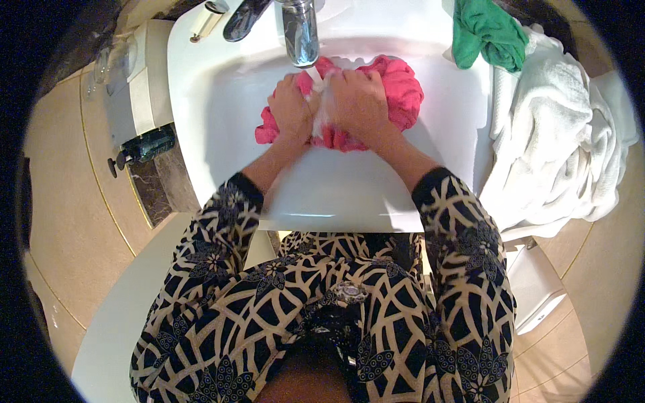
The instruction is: The person hand-washes a pink garment in a bathroom sink. They repeatedly wet, scrub, and wring the fabric under running water, then rinse and wring it again before placing it aside.
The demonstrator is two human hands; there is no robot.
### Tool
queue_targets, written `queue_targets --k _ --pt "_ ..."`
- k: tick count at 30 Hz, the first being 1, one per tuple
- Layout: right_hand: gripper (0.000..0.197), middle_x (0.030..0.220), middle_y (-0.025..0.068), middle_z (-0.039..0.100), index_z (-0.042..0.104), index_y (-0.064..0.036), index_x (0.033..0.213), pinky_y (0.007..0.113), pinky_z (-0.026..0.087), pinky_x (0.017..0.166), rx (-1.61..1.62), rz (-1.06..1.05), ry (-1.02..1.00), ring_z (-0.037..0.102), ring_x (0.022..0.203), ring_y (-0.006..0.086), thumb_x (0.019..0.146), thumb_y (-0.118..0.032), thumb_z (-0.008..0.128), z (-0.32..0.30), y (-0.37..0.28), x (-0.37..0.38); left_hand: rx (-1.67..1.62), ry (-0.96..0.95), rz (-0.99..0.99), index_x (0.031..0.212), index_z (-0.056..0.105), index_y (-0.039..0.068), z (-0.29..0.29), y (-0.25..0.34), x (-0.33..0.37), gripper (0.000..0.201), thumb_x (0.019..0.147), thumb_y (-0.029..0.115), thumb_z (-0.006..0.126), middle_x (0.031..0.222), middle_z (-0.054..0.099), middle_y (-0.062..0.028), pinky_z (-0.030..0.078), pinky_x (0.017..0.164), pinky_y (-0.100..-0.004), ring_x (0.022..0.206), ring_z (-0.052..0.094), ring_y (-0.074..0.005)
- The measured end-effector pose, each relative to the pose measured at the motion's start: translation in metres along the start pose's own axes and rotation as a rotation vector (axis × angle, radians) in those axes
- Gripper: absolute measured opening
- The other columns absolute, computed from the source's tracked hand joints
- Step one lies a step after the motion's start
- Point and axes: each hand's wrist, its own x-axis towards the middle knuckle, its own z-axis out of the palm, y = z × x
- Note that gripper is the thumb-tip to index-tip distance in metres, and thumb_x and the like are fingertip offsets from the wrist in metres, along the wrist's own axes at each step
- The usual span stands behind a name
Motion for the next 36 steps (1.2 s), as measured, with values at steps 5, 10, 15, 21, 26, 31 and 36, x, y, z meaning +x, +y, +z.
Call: queue_targets --k 5,10,15,21,26,31,36 --pt "0.024 0.076 0.0159 0.062 0.061 -0.0147 0.091 0.041 0.047 0.063 0.101 0.285 -0.033 0.061 0.067 0.0312 0.076 -0.028 0.049 0.004 0.0 0.043 -0.129 0.092 -0.152 0.085 0.062 0.006 0.01 -0.012 0.037 0.03 0.076 0.034 0.055 0.082 0.062 -0.0158 0.043 0.067 -0.042 0.076 0.058 -0.0344" --pt "0.029 0.087 0.0147 0.062 0.06 -0.0189 0.097 0.041 0.047 0.073 0.474 0.268 0.03 0.059 0.082 0.0323 0.074 -0.034 0.051 0.001 -0.005 0.052 -1.089 -0.163 -0.285 0.082 0.063 0.003 -0.021 -0.038 0.036 0.034 0.079 0.035 0.052 0.075 0.064 -0.0094 0.048 0.063 -0.0361 0.07 0.062 -0.0236" --pt "0.05 0.1 0.0164 0.059 0.054 -0.0133 0.11 0.038 0.044 0.082 0.749 -0.149 0.001 0.056 0.094 0.0309 0.068 -0.038 0.062 -0.008 -0.054 0.025 -1.475 -0.456 -0.182 0.114 0.048 -0.003 -0.078 -0.069 0.003 0.048 0.086 0.037 0.048 0.107 0.056 -0.014 0.042 0.086 -0.0297 0.097 0.055 -0.0207" --pt "0.059 0.113 0.0073 0.049 0.044 -0.0196 0.122 0.054 0.028 0.092 0.225 -0.294 -0.032 0.049 0.105 0.0231 0.069 -0.037 0.064 -0.028 -0.018 -0.053 -0.504 -0.021 0.266 0.116 0.047 0.0 -0.048 -0.048 -0.05 0.054 0.075 0.032 0.062 0.122 0.042 -0.0207 0.028 0.099 -0.0408 0.113 0.039 -0.036" --pt "0.049 0.112 0.0092 0.048 0.046 -0.0124 0.115 0.054 0.029 0.09 0.14 -0.216 0.057 0.049 0.101 0.024 0.072 -0.03 0.06 -0.019 0.005 -0.063 -0.142 0.083 0.234 0.115 0.05 0.007 -0.03 0.005 -0.061 0.047 0.073 0.026 0.059 0.123 0.042 -0.0152 0.026 0.098 -0.0433 0.117 0.035 -0.0317" --pt "0.029 0.09 0.0102 0.057 0.054 -0.0094 0.096 0.043 0.039 0.08 0.148 -0.02 0.052 0.054 0.088 0.0246 0.071 -0.024 0.057 0.011 0.011 -0.026 -0.055 0.146 0.184 0.102 0.056 0.008 -0.007 0.011 -0.024 0.038 0.069 0.026 0.06 0.111 0.052 -0.0085 0.032 0.09 -0.0455 0.11 0.042 -0.0293" --pt "0.023 0.077 0.0127 0.06 0.058 -0.0095 0.089 0.039 0.046 0.071 0.254 0.29 -0.138 0.059 0.074 0.0287 0.076 -0.027 0.054 0.005 0.01 0.038 -0.091 0.109 0.012 0.091 0.06 0.009 -0.004 -0.006 0.027 0.033 0.066 0.03 0.062 0.093 0.061 -0.0111 0.043 0.074 -0.0449 0.084 0.057 -0.0313"
